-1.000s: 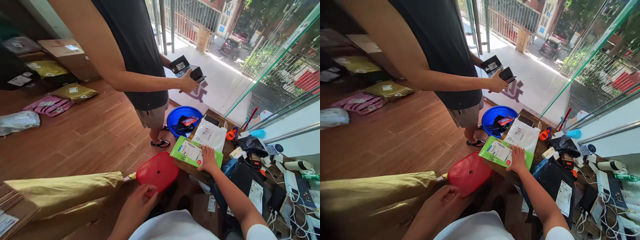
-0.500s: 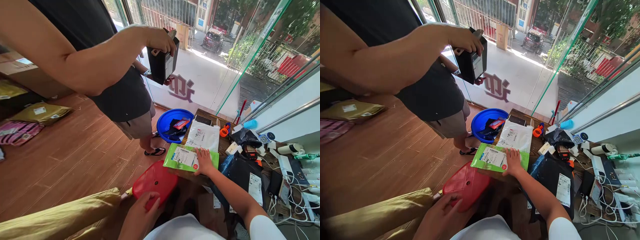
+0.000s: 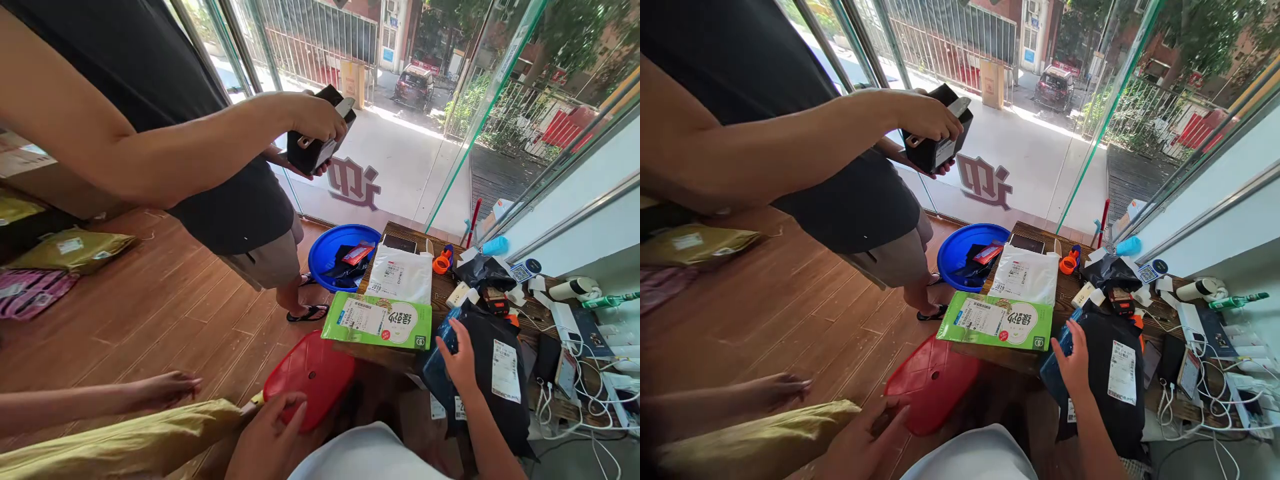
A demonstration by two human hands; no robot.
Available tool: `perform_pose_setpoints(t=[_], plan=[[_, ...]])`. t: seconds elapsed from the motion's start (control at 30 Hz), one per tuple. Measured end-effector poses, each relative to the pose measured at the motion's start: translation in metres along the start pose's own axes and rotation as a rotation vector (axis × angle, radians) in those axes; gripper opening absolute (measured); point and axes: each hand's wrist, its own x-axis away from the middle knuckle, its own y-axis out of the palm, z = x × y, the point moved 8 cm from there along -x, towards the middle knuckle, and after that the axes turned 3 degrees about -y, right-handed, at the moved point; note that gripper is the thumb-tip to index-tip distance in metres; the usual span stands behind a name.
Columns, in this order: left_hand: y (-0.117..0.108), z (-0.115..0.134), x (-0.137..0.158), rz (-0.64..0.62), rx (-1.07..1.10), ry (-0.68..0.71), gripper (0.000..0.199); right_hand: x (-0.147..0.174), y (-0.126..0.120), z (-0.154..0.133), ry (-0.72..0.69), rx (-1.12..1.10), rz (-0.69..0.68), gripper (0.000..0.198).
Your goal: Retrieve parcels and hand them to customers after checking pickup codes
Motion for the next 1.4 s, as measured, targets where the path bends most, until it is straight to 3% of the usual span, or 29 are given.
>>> perform_pose_setpoints(t=[0.1, 0.2, 0.3, 0.37, 0.53, 0.63, 0.7, 0.87, 1.0, 1.13, 1.4], plan=[[0.012, 0.010, -0.005, -0.051, -0.014, 0.029, 0.030, 0.024, -0.067, 0.028, 0.048, -0.014, 0.292, 0.044], [0.032, 0.019, -0.013, -0.094, -0.033, 0.086, 0.034, 0.057, -0.118, 0.074, 0.253, 0.050, 0.477, 0.050], [0.051, 0.033, -0.018, -0.097, -0.044, 0.158, 0.035, 0.092, -0.145, 0.123, 0.517, 0.078, 0.532, 0.062], [0.064, 0.044, -0.016, -0.146, -0.070, 0.199, 0.032, 0.110, -0.154, 0.144, 0.605, 0.100, 0.540, 0.068], [0.093, 0.072, 0.002, -0.240, -0.083, 0.260, 0.029, 0.142, -0.154, 0.175, 0.730, 0.063, 0.521, 0.079], [0.124, 0.092, 0.012, -0.294, -0.057, 0.256, 0.031, 0.149, -0.149, 0.184, 0.771, -0.008, 0.475, 0.078], [0.157, 0.110, 0.018, -0.368, -0.054, 0.276, 0.035, 0.149, -0.147, 0.185, 0.769, -0.049, 0.452, 0.077], [0.266, 0.150, 0.028, -0.586, -0.074, 0.290, 0.058, 0.141, -0.143, 0.181, 0.727, -0.114, 0.429, 0.073], [0.324, 0.159, 0.026, -0.581, -0.194, 0.202, 0.061, 0.138, -0.140, 0.182, 0.703, -0.144, 0.440, 0.069], [0.346, 0.153, 0.022, -0.495, -0.205, 0.165, 0.057, 0.140, -0.138, 0.186, 0.687, -0.162, 0.473, 0.063], [0.355, 0.141, 0.016, -0.421, -0.159, 0.169, 0.052, 0.140, -0.137, 0.186, 0.647, -0.176, 0.542, 0.051]])
